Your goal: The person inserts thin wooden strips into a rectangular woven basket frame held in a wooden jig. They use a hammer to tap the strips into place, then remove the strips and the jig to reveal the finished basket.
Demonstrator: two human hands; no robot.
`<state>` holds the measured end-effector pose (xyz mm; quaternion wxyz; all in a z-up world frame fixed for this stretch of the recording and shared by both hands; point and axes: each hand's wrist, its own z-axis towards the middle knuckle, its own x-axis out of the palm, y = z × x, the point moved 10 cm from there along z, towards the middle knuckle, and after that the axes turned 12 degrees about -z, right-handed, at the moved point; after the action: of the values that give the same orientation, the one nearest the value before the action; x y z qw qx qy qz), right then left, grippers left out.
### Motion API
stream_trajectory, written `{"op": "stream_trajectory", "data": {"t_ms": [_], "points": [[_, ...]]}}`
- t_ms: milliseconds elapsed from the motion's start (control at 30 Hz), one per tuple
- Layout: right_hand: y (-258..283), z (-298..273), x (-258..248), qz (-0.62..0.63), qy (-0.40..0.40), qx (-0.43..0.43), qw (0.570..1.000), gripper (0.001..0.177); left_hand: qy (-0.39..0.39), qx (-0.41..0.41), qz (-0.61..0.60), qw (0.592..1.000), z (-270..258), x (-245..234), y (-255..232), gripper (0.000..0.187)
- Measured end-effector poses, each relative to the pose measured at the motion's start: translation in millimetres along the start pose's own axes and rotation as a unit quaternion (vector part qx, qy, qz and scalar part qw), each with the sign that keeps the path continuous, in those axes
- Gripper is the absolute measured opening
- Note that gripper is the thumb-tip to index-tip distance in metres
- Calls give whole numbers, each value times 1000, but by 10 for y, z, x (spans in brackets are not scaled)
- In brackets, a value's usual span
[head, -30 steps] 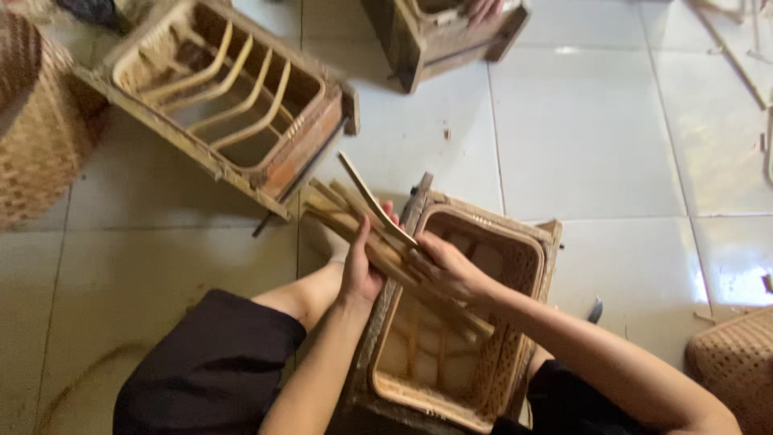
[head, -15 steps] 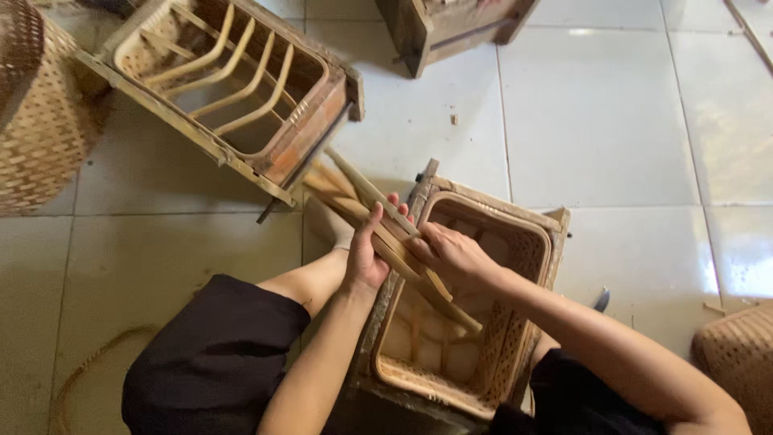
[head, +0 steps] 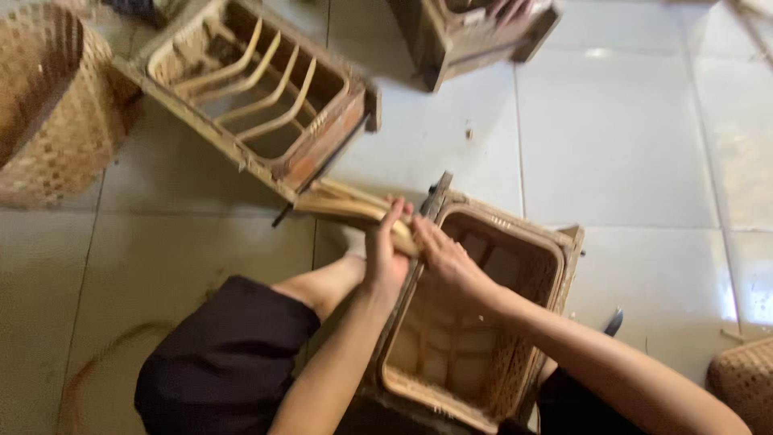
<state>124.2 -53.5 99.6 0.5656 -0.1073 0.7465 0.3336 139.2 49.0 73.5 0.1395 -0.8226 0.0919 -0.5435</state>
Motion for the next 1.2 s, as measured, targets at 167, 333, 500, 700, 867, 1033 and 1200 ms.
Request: {"op": "stream_trajectory", "data": {"t_ms": [167, 333, 500, 700, 867, 1033, 1200], "points": [[-253, 65, -186, 27, -89, 37, 995, 95, 62, 23, -22, 998, 130, 130, 333, 43], [-1183, -86, 65, 562, -15, 303, 770, 47, 220, -99, 108, 964, 588, 14, 589, 76], [-2128, -142, -164, 223, 4, 308, 925, 23, -25, 137, 843, 519, 1203, -1278, -464, 82], [-2364, -30, -220, 346, 29, 330, 878, 30, -154, -40, 806, 570, 1464, -2365, -331, 85], [-2585, 230, -250, 310, 73, 369, 873, 31, -183, -20, 815, 550, 1496, -2647, -271, 68], [-2906, 847, -62, 367, 105, 385, 840, 28, -161, -4, 801, 576, 1559, -2619, -208, 74], [-2769, 2713, -400, 159, 86, 236, 955, 37, -180, -25, 787, 589, 1328, -2305, -315, 66]]}}
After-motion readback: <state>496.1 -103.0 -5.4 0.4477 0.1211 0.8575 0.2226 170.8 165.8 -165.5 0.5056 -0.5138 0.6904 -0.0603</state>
